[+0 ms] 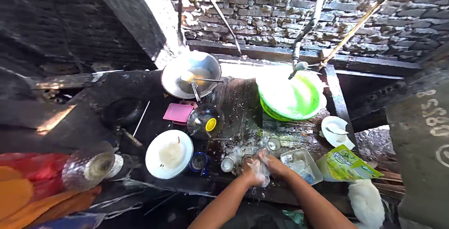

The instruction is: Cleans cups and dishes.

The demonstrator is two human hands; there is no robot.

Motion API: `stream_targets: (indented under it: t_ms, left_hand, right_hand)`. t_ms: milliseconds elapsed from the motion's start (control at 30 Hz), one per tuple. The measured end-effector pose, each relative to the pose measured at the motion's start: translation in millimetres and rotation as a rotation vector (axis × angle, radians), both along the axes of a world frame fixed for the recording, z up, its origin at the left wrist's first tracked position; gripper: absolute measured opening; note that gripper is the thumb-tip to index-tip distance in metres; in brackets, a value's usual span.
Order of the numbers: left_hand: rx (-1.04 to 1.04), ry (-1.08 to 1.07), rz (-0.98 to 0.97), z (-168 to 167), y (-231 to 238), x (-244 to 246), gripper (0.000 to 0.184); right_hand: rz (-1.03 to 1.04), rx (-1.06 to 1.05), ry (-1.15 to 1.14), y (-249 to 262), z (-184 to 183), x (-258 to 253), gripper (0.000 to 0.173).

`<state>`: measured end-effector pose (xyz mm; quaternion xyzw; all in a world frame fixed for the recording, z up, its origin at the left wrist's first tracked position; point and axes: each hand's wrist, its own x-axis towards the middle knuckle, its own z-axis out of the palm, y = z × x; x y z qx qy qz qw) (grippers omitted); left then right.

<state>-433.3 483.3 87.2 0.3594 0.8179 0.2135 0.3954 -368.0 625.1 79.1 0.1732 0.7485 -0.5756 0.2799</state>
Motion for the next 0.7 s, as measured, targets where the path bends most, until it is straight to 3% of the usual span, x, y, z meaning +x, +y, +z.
stream_targets:
  t_ms: [67,133,200,267,333,367,433,500,600,700]
  left_hand:
    - [0.072,-0.01,-0.008,-3.9,-3.8,-3.5,0.094]
    - [0.223,-0.197,0.146,-17.7,-7.2,1.0,0.095]
    - [0.403,-0.433,0.49,-25.3,-2.9,8.0,0.075]
    - [0.558,-0.735,0.927,-19.1,8.6,19.7,0.039]
    - [0.666,-1.012,1.328,7.6,27.2,19.0,0.037]
    - [0.746,-1.036,1.434,17.4,32.7,14.9,0.036]
    - [0.777,-0.911,1.502,29.1,36.1,9.4,0.035]
    - [0.782,-0.641,1.523,27.4,43.2,8.0,0.036]
    - [0.861,-0.08,1.181,-8.5,39.0,2.2,0.079]
    - [0.722,0.108,0.937,-29.8,19.6,-22.7,0.095]
  right_hand:
    - [0.07,-0.036,0.007,-0.5,-4.5,1.9,0.047]
    - [0.005,-0.016,0.106,4.6,-5.2,0.8,0.037]
    - [-0.365,-0.047,0.233,8.3,3.5,-7.2,0.024]
    - [-0.646,0.11,0.392,-8.8,8.5,-17.7,0.02]
    - [-0.517,0.415,0.601,-33.9,18.2,-15.3,0.023]
    - [-0.465,0.542,0.735,-47.0,19.4,-12.8,0.024]
    - [-0.542,0.534,0.86,-63.2,15.1,-8.7,0.032]
    - [-0.833,0.202,0.589,-68.5,16.1,-12.9,0.044]
    - [-1.215,-0.271,0.045,-65.9,20.7,-31.0,0.043]
    - [-1.247,-0.347,-0.089,-54.5,18.0,-28.1,0.033]
